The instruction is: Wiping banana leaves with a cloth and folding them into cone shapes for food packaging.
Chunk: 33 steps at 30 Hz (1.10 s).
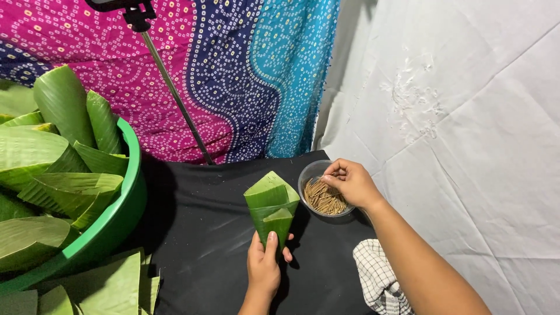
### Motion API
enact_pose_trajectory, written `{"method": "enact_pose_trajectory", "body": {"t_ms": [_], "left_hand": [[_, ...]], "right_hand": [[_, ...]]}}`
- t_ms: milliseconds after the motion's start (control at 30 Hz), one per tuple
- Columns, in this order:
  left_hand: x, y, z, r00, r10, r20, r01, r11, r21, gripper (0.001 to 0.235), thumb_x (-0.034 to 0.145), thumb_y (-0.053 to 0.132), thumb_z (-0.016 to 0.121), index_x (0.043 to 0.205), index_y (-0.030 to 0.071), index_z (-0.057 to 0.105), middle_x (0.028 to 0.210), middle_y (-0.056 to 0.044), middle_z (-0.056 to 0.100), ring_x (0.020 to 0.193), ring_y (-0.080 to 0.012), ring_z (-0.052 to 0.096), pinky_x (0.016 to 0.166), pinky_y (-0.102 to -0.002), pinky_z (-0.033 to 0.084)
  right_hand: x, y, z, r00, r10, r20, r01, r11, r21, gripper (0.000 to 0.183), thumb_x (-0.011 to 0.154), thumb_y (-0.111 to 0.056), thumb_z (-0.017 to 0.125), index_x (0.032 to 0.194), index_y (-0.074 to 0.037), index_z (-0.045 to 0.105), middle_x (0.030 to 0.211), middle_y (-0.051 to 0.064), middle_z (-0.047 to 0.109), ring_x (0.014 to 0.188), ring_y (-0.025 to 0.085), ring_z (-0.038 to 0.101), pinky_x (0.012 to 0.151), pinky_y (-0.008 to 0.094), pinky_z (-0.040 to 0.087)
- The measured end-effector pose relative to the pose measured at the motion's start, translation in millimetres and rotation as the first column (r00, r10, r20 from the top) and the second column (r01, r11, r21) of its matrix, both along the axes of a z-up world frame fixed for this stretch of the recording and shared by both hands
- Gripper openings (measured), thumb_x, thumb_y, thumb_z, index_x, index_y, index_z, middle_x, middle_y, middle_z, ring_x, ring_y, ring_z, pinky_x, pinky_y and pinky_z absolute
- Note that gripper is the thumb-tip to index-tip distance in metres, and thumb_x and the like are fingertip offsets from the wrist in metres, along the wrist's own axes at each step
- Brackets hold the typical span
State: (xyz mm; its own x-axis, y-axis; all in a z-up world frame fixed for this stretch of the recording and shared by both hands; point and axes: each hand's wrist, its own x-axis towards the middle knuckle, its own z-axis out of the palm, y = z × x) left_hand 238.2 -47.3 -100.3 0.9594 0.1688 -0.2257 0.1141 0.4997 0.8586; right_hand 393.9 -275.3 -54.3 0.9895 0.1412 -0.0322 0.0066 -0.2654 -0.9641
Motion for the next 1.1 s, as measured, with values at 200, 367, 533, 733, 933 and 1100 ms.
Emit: {"method": "enact_pose_trajectory", "body": {"t_ms": [200, 367, 533, 733, 933, 1100], "left_hand": [[0, 1, 2, 1.0, -0.009, 0.001, 0.009, 1.0, 0.011, 0.033, 0.101, 0.015, 0.049, 0.124, -0.005, 0.061, 0.096, -0.024, 0.074, 0.059, -0.0204, 0.058, 0.057, -0.033, 0.053], [0, 1, 0, 1.0, -0.009, 0.016, 0.009, 1.0, 0.014, 0.034, 0.101, 0.016, 0.05, 0.124, -0.005, 0.061, 0.096, -0.024, 0.074, 0.059, -0.0205, 0.058, 0.057, -0.033, 0.053], [1, 0, 3, 1.0, -0.009, 0.002, 0.009, 1.0, 0.019, 0.034, 0.101, 0.015, 0.049, 0.126, -0.004, 0.061, 0.098, -0.023, 0.074, 0.06, -0.0196, 0.059, 0.057, -0.032, 0.053], [3, -1, 0, 1.0, 0.0, 0.021, -0.001, 1.0, 0.018, 0.033, 0.101, 0.016, 0.05, 0.125, -0.005, 0.061, 0.095, -0.022, 0.073, 0.058, -0.0197, 0.059, 0.057, -0.032, 0.053], [-14, 4, 6, 0.999, 0.008, 0.053, -0.009, 1.0, 0.028, 0.034, 0.102, 0.019, 0.049, 0.126, -0.002, 0.059, 0.096, -0.019, 0.073, 0.059, -0.0189, 0.06, 0.056, -0.031, 0.051], [-78, 15, 38, 1.0, -0.017, 0.017, 0.018, 0.998, -0.055, 0.036, 0.101, 0.015, 0.049, 0.13, -0.003, 0.059, 0.103, -0.021, 0.072, 0.065, -0.02, 0.062, 0.055, -0.03, 0.051]], "right_hand": [[-4, 5, 2, 1.0, 0.016, -0.003, -0.016, 1.0, -0.016, 0.008, 0.091, 0.008, 0.065, 0.091, 0.0, 0.066, 0.086, 0.01, 0.076, 0.075, 0.013, 0.069, 0.07, 0.024, 0.057], [-8, 9, 12, 0.998, -0.037, 0.052, 0.048, 0.973, -0.226, 0.004, 0.088, -0.003, 0.074, 0.091, -0.005, 0.075, 0.078, 0.001, 0.07, 0.063, 0.009, 0.056, 0.063, 0.023, 0.049], [-9, 9, 15, 0.997, -0.054, 0.049, 0.065, 0.964, -0.257, 0.003, 0.087, -0.005, 0.077, 0.089, -0.004, 0.076, 0.071, 0.002, 0.068, 0.06, 0.009, 0.055, 0.059, 0.023, 0.048], [-41, 12, 30, 0.963, -0.12, 0.243, 0.17, 0.965, -0.198, 0.01, 0.091, -0.011, 0.075, 0.087, -0.003, 0.07, 0.069, 0.001, 0.063, 0.058, 0.009, 0.051, 0.056, 0.023, 0.044], [-110, 17, 43, 0.926, -0.182, 0.331, 0.247, 0.954, -0.168, 0.013, 0.085, -0.007, 0.076, 0.078, -0.003, 0.067, 0.067, 0.001, 0.062, 0.056, 0.009, 0.048, 0.055, 0.022, 0.043], [-209, 44, 55, 0.987, -0.137, 0.085, 0.135, 0.99, 0.028, 0.011, 0.078, 0.001, 0.079, 0.076, 0.0, 0.068, 0.089, 0.014, 0.083, 0.075, 0.018, 0.075, 0.073, 0.028, 0.061]]}}
